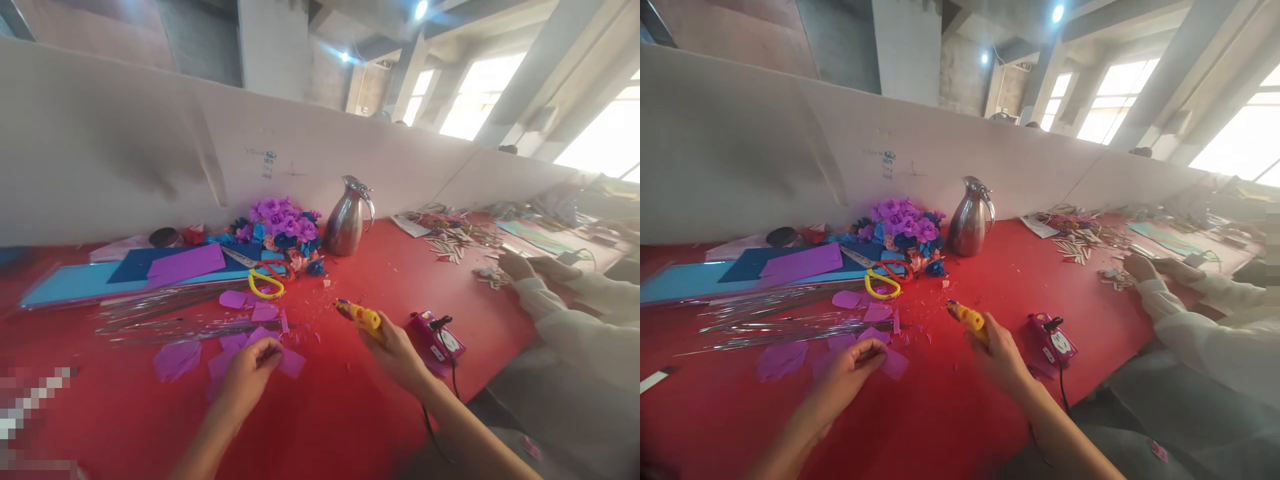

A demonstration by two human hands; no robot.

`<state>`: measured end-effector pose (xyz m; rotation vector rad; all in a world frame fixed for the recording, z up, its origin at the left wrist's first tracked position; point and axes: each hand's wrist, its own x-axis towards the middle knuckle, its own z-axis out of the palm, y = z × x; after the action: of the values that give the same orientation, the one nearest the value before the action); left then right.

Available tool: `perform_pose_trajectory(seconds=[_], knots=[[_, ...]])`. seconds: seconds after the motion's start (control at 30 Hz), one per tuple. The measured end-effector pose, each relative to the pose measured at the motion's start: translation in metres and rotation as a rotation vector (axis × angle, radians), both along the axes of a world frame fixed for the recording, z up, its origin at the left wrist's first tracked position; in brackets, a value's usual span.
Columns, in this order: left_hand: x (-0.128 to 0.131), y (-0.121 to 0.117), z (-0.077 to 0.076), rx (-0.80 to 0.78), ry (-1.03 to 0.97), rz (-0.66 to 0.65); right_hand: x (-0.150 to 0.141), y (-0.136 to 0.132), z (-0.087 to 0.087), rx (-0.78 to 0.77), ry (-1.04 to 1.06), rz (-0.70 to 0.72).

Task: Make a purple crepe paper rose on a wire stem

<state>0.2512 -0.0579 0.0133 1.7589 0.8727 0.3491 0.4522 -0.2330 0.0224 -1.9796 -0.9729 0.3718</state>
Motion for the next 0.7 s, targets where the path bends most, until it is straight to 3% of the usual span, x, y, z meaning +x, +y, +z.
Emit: perform_pose_trajectory(seconds=[0.17,0.27,0.47,0.7], knots=[[-0.003,0.003,0.001,-0.001,0.005,0.073,0.042,0.034,-0.008,0.223,0.666,-0.177],[-0.003,0.003,0.000,0.009,0.012,0.073,0.057,0.052,-0.017,0.258,0.809,-0.279],[-0.005,0.003,0.001,0.024,0.038,0.112,0.063,0.063,-0.027,0.214,0.751,-0.304],[-0.010,0.007,0.017,-0.089,-0.111,0.174,0.048,0.026,-0.023,0.211,0.348,-0.325]])
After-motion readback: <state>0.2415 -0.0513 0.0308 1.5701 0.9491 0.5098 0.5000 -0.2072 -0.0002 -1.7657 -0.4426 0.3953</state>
